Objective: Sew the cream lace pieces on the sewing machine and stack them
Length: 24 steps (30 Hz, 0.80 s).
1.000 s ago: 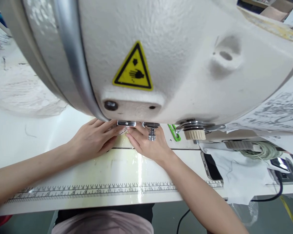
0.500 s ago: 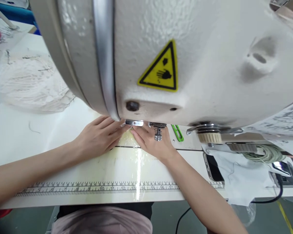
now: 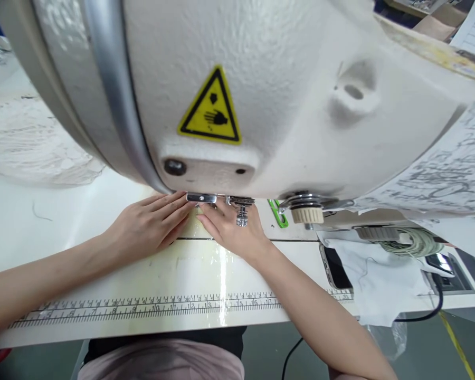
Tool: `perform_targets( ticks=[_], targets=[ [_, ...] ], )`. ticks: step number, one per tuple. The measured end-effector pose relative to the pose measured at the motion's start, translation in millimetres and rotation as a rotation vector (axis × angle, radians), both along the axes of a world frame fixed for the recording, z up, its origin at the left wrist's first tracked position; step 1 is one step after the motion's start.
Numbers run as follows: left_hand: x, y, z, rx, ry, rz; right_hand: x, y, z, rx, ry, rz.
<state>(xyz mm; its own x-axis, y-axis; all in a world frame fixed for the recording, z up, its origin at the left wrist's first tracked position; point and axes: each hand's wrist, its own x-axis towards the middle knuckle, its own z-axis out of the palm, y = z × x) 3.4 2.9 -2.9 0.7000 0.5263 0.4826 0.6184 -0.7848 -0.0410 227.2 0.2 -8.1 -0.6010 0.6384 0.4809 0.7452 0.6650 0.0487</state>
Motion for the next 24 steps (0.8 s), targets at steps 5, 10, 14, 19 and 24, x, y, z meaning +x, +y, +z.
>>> perform_targets(
  ticks=[5,10,14,19,24],
  targets=[
    [0.5,0.6,-0.2,0.007,-0.005,0.013,-2.9,-1.9,0.2,0.049,-0.084,-0.067],
    [1.5,0.9,0.1,0.016,0.014,0.025,-6.0,-1.8,2.2,0.1,-0.126,-0.088],
    [1.6,0.9,-0.3,-0.001,0.019,0.043,-8.7,-1.5,4.0,0.1,-0.106,-0.081],
    [1.2,1.8,-1.0,-0.031,0.031,0.049,-5.9,-1.8,2.9,-0.012,-0.088,-0.105],
    [1.8,2.7,-0.7,-0.042,0.04,0.068,4.8,3.6,0.2,-0.08,-0.05,-0.106]
  ],
)
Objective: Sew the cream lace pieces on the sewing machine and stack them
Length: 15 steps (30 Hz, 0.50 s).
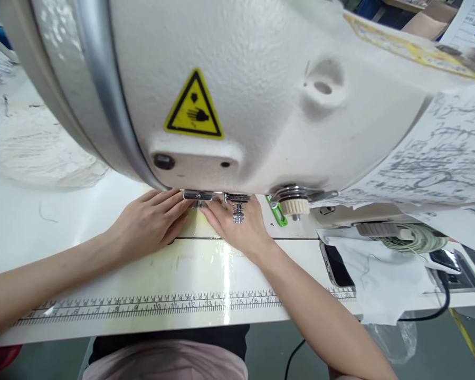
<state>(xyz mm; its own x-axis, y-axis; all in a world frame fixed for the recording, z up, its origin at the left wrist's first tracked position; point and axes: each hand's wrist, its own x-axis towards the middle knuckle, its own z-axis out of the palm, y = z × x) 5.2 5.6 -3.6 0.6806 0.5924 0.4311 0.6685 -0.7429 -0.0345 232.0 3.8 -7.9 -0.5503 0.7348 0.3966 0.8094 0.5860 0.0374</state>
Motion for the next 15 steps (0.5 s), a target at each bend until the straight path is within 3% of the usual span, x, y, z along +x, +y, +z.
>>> perform_targets(
  ticks=[8,15],
  targets=[
    [2.0,-1.1,4.4,-0.034,0.015,0.043,9.9,6.5,-10.4,-0.004,0.107,-0.046],
    [0.6,-7.4,8.1,-0.083,0.093,0.15,13.9,2.0,-1.9,-0.008,0.144,-0.033]
  ],
)
